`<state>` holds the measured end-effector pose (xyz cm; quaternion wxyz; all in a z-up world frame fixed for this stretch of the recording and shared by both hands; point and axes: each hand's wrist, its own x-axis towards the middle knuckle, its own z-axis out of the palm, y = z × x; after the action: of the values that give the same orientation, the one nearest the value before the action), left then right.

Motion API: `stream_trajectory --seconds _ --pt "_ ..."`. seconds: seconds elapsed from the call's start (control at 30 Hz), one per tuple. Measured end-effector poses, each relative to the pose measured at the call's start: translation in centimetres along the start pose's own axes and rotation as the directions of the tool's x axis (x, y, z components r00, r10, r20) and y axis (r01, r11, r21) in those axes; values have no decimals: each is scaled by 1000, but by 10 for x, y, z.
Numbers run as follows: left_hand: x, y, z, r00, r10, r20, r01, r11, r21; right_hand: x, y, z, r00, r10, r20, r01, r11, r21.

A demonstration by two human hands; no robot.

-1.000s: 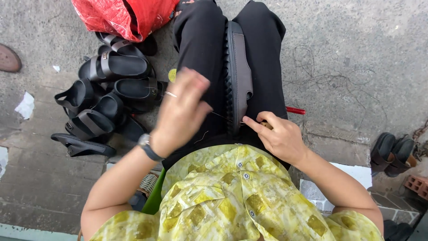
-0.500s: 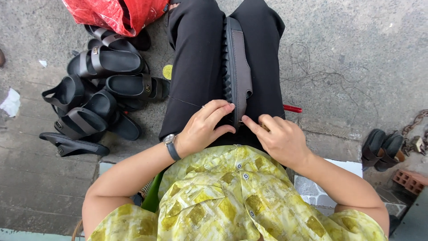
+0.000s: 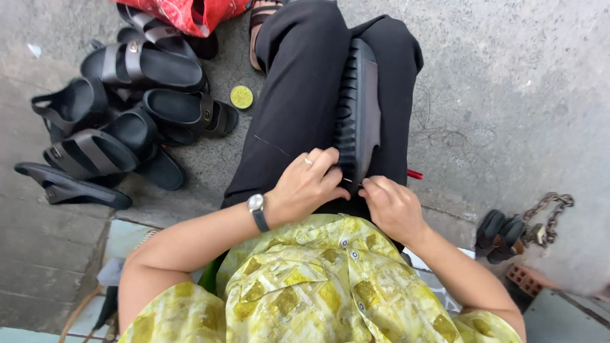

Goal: A person is hand-stitching the sole of a black sandal using a needle and thread while sitting on the ground.

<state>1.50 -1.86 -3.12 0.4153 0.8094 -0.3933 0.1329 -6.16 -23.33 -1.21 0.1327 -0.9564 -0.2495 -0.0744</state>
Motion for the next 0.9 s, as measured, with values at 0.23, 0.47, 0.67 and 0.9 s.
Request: stream_trajectory --seconds 0.23,0.47,0.67,0.9 --pt "19 22 -56 852 -270 449 511 241 -825 -6 -4 -1 988 151 16 -152 972 180" --pt "-9 12 -1 717 -396 574 693 307 -653 -3 -11 -7 987 116 -108 -98 982 163" --pt "13 26 -4 961 -195 196 218 971 -102 26 8 -92 959 -167 231 223 943 -247" --pt "23 30 -6 968 242 -66 -245 969 -43 -2 11 -52 996 3 84 -24 969 246"
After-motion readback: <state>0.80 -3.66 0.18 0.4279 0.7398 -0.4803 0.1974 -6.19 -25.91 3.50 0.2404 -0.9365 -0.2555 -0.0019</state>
